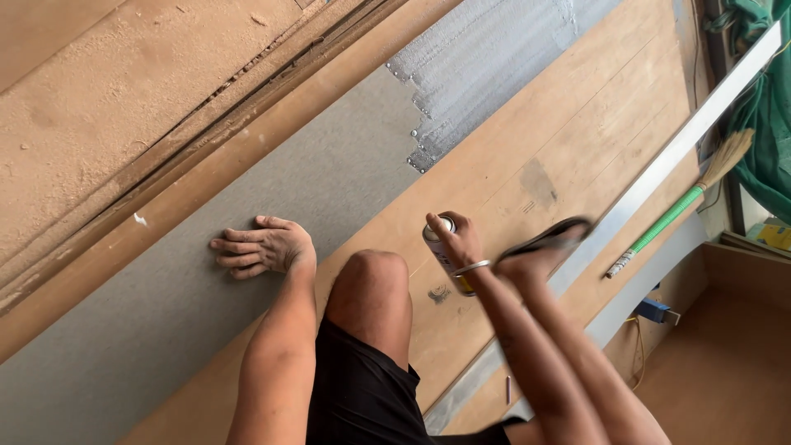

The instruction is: Spray adhesive onto a long panel using a spray can.

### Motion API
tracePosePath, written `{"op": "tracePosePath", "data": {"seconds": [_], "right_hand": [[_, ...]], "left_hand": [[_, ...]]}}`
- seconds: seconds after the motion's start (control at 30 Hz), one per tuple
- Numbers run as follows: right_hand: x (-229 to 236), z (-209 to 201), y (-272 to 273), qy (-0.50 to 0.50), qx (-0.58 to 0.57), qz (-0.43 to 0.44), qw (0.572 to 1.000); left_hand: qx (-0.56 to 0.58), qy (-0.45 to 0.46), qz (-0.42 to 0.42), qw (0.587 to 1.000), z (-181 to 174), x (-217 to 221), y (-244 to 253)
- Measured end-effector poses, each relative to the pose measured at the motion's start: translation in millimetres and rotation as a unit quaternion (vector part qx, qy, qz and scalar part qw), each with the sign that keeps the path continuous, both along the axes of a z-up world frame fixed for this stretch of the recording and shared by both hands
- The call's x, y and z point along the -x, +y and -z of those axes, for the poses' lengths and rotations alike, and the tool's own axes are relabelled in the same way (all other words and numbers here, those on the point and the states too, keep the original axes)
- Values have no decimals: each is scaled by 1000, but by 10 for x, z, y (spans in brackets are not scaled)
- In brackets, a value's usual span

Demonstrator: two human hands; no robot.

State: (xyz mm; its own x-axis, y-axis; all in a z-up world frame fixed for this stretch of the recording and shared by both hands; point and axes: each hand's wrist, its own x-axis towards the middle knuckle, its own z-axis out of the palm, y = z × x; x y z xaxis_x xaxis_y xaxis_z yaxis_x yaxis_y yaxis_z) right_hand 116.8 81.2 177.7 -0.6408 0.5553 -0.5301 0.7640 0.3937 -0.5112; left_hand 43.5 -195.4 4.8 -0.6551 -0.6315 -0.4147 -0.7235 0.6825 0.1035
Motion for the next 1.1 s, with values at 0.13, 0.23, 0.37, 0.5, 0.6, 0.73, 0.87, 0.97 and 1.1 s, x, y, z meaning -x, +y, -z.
{"op": "tracePosePath", "data": {"seconds": [0.13, 0.23, 0.37, 0.5, 0.6, 0.73, 0.87, 0.97, 1.1], "right_hand": [[182, -599, 48, -82, -37, -140, 986], [184, -859, 229, -101, -22, -261, 960], [113, -646, 397, -64, -9, -202, 977], [44, 0, 414, 7, 47, -71, 996], [70, 349, 467, -18, -16, -97, 995], [84, 793, 970, 39, 60, -22, 997], [112, 1015, 1729, 76, -26, 46, 996], [234, 1067, 2361, 151, -55, 70, 984], [468, 914, 3151, 248, -78, 155, 953]], "left_hand": [[-16, -29, 0, 999, -137, 48, 8], [26, -3, -7, 1000, -93, 15, 26], [45, 10, -4, 999, -147, 70, 62], [81, 26, -13, 996, -183, 87, 124], [92, 29, -33, 995, -198, 123, 159], [103, 17, -17, 994, -167, 105, 140], [109, 28, -12, 994, -217, 88, 160], [116, 21, -4, 993, -167, 95, 137], [124, 13, -3, 992, -198, 88, 158]]}}
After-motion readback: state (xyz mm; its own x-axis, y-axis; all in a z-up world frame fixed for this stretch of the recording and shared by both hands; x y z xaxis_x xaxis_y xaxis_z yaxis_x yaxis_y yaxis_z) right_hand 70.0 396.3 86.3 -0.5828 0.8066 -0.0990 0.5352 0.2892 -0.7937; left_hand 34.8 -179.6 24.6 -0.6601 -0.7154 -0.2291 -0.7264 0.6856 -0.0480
